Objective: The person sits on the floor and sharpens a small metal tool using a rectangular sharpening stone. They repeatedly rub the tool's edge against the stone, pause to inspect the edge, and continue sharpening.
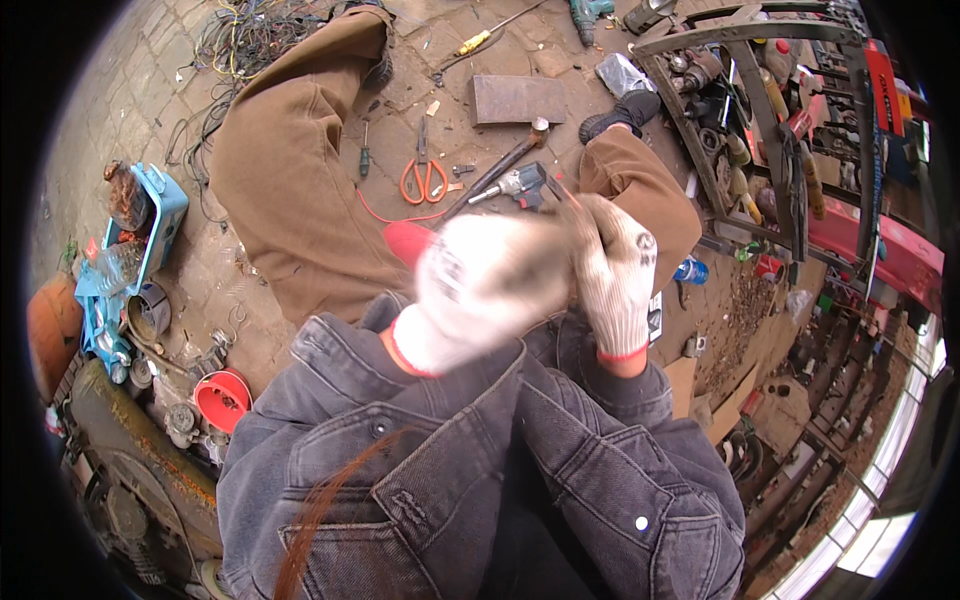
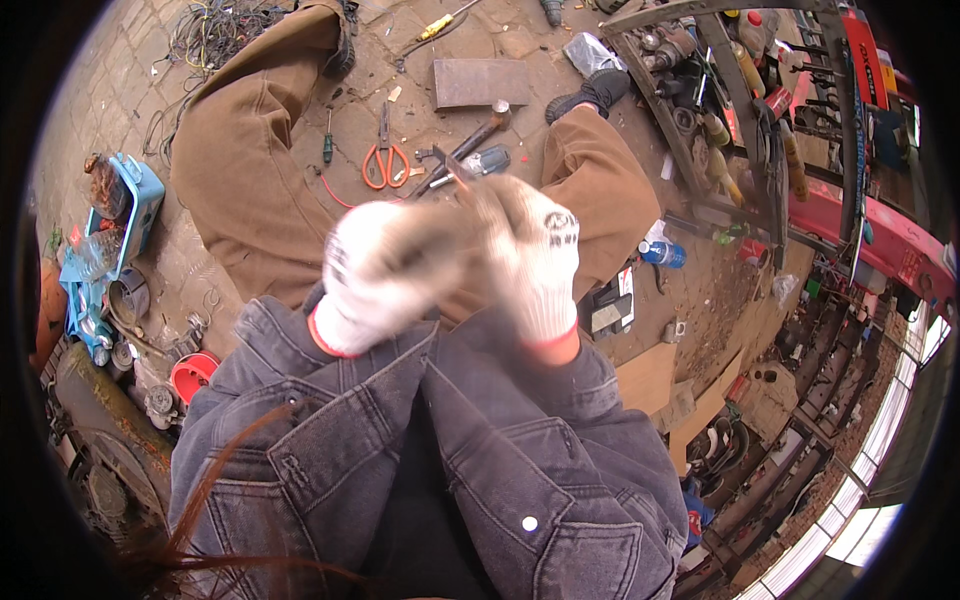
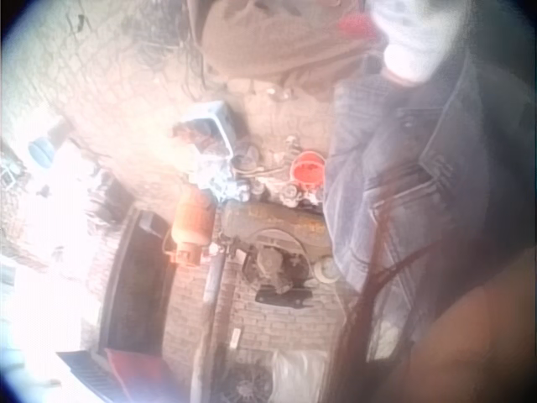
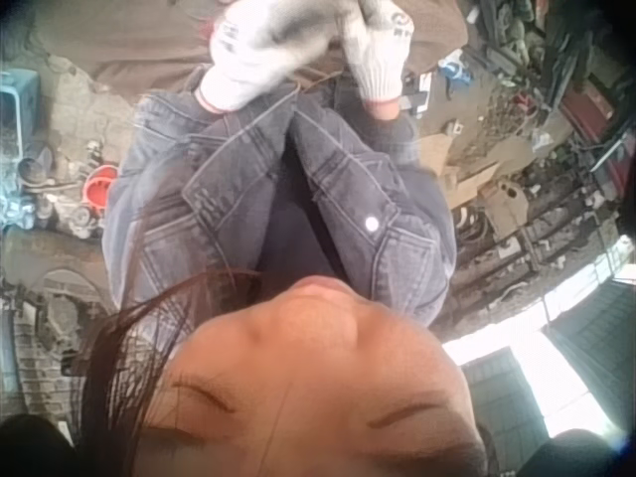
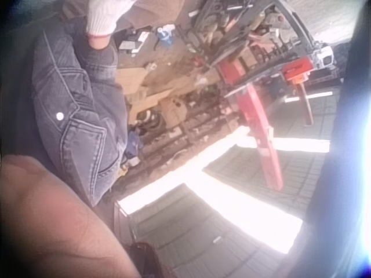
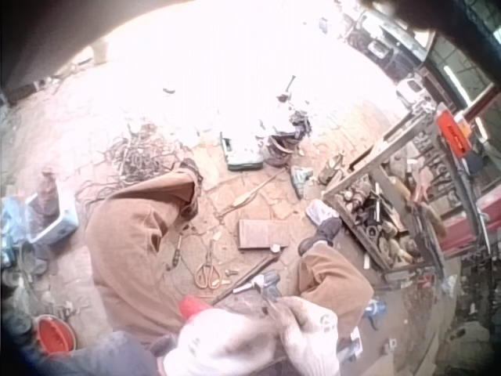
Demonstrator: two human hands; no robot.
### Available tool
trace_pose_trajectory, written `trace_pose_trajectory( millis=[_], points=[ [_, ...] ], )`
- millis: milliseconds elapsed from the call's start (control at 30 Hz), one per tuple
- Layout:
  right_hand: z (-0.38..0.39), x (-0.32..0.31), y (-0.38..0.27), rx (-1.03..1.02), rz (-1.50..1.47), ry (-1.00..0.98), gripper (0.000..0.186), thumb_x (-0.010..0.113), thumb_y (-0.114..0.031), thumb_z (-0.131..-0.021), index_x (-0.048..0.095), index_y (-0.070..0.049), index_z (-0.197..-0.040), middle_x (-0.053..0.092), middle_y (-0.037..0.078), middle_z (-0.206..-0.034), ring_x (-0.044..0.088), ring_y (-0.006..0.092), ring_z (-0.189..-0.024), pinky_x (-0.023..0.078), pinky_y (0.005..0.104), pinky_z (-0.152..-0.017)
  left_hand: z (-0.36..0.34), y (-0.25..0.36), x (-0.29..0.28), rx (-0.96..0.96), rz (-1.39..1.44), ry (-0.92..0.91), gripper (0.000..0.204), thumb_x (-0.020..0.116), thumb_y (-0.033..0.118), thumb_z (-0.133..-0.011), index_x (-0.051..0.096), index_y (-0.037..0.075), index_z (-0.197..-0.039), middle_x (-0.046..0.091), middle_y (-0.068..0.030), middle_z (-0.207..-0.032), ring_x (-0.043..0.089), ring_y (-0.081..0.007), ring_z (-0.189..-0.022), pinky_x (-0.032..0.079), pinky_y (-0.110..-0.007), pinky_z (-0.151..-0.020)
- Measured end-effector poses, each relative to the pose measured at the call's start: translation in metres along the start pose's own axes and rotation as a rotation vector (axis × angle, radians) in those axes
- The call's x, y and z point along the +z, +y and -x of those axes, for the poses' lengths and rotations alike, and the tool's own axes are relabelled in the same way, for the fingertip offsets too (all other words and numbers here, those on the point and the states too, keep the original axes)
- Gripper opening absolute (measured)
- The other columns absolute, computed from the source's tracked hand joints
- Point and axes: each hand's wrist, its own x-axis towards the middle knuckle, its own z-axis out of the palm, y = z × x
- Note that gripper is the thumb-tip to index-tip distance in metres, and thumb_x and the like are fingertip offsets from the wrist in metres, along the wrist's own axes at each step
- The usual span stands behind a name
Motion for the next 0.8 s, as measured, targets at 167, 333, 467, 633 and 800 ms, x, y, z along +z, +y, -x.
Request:
trace_pose_trajectory(
  millis=[167,333,467,633,800],
  points=[
    [-0.005,-0.004,0.001,0.245,-0.569,0.102,0.032,0.062,-0.028,-0.102,0.073,0.002,-0.099,0.063,-0.003,-0.078,0.049,0.0055,-0.068,0.042,0.0236,-0.062,0.003,0.013,-0.002,-0.534,0.474,0.001,0.018,0.067,0.004,-0.088,0.069,0.000,-0.105,0.072,-0.0063,-0.092,0.065,-0.0093,-0.083,0.052,-0.027,-0.074],
    [-0.008,-0.016,-0.005,0.415,-0.550,0.069,0.024,0.064,-0.019,-0.098,0.072,0.003,-0.103,0.066,0.000,-0.083,0.052,0.0065,-0.071,0.043,0.0235,-0.065,-0.002,0.014,-0.007,-0.731,0.715,0.057,0.023,0.066,0.002,-0.086,0.065,-0.004,-0.108,0.069,-0.0066,-0.090,0.053,-0.0064,-0.063,0.041,-0.022,-0.056],
    [-0.005,-0.019,-0.020,0.402,-0.494,0.063,0.022,0.068,-0.010,-0.091,0.069,0.005,-0.107,0.070,0.004,-0.089,0.061,0.0097,-0.081,0.049,0.0258,-0.074,-0.002,0.011,-0.005,-0.707,0.740,0.101,0.024,0.066,0.004,-0.085,0.064,-0.005,-0.108,0.066,-0.0062,-0.084,0.051,-0.0064,-0.058,0.038,-0.021,-0.052],
    [-0.005,-0.021,-0.028,0.341,-0.478,0.047,0.026,0.071,-0.008,-0.086,0.068,0.006,-0.108,0.072,0.009,-0.091,0.065,0.0121,-0.086,0.052,0.0268,-0.078,-0.001,0.008,-0.010,-0.727,0.770,0.040,0.024,0.066,0.002,-0.090,0.064,-0.005,-0.113,0.070,-0.0099,-0.108,0.064,-0.0130,-0.100,0.051,-0.027,-0.092],
    [0.002,-0.025,-0.026,0.261,-0.489,-0.012,0.027,0.068,-0.014,-0.087,0.070,0.004,-0.106,0.073,0.012,-0.093,0.069,0.0186,-0.084,0.053,0.0310,-0.077,-0.002,0.010,-0.006,-0.711,0.780,0.122,0.023,0.065,0.004,-0.086,0.063,-0.005,-0.107,0.059,-0.0031,-0.069,0.046,-0.0062,-0.046,0.033,-0.021,-0.041]
  ],
)
